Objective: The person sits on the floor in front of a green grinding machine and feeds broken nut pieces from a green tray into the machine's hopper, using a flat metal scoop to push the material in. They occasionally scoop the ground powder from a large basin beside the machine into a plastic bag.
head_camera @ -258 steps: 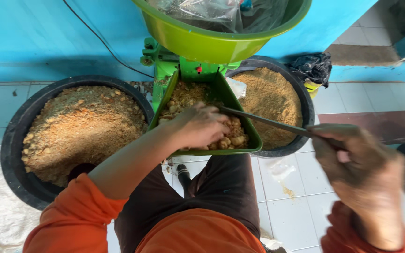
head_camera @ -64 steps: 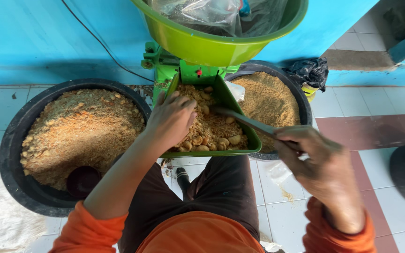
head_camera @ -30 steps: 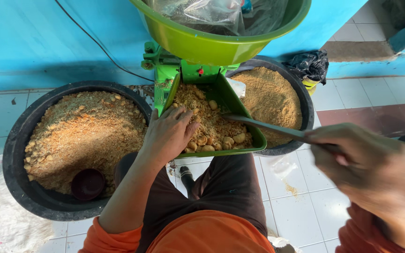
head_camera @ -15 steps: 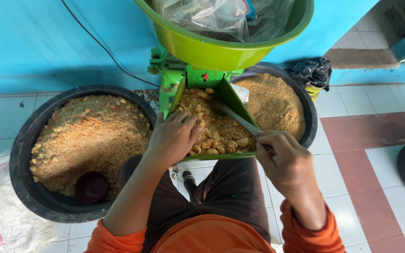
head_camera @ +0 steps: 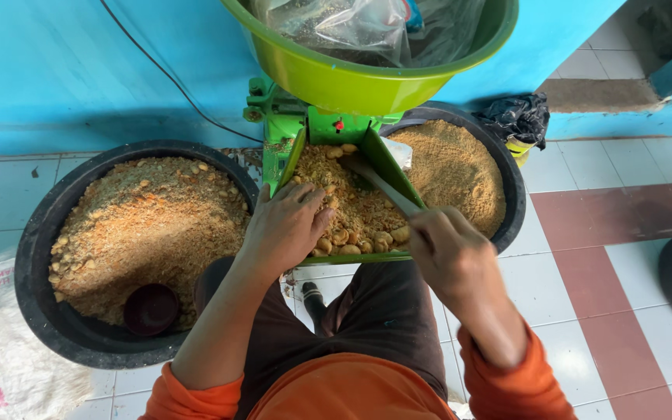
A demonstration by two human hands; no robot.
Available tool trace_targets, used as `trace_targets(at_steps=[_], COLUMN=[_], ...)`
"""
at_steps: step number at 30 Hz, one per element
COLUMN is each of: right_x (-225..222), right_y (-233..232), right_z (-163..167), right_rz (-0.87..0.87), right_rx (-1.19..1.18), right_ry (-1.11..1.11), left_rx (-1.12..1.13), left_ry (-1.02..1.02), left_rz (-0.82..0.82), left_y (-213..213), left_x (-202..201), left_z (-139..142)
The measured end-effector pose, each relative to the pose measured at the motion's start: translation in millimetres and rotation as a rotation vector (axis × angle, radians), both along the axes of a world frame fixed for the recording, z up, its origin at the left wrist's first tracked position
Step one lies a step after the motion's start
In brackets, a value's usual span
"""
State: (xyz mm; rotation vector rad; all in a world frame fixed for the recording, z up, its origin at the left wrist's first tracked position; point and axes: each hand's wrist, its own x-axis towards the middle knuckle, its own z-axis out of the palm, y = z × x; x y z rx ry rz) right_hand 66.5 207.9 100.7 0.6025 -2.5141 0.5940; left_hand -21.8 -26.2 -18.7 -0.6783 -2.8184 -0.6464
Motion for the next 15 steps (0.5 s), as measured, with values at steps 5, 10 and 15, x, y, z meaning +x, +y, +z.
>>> trace_targets(at_steps=[5, 10, 15], right_x=[0.0, 2.1, 0.1], right_y=[1.0, 2.6, 5.5], right_z=[2.4, 1.7, -3.9], right_rz=[0.016, -0.036, 0.005], right_rx=[-0.052, -0.041, -0.056], right_ry=[-0.01, -0.011, 0.016], left_rx=[0.006, 0.015, 0.034], left_ry=[-0.027, 0.003, 0.016], left_rz=[0.004, -0.002, -0.004], left_y=[-0.2, -0.7, -1.5], left_x=[5.1, 4.1, 4.7], left_z=[3.3, 5.9, 4.5])
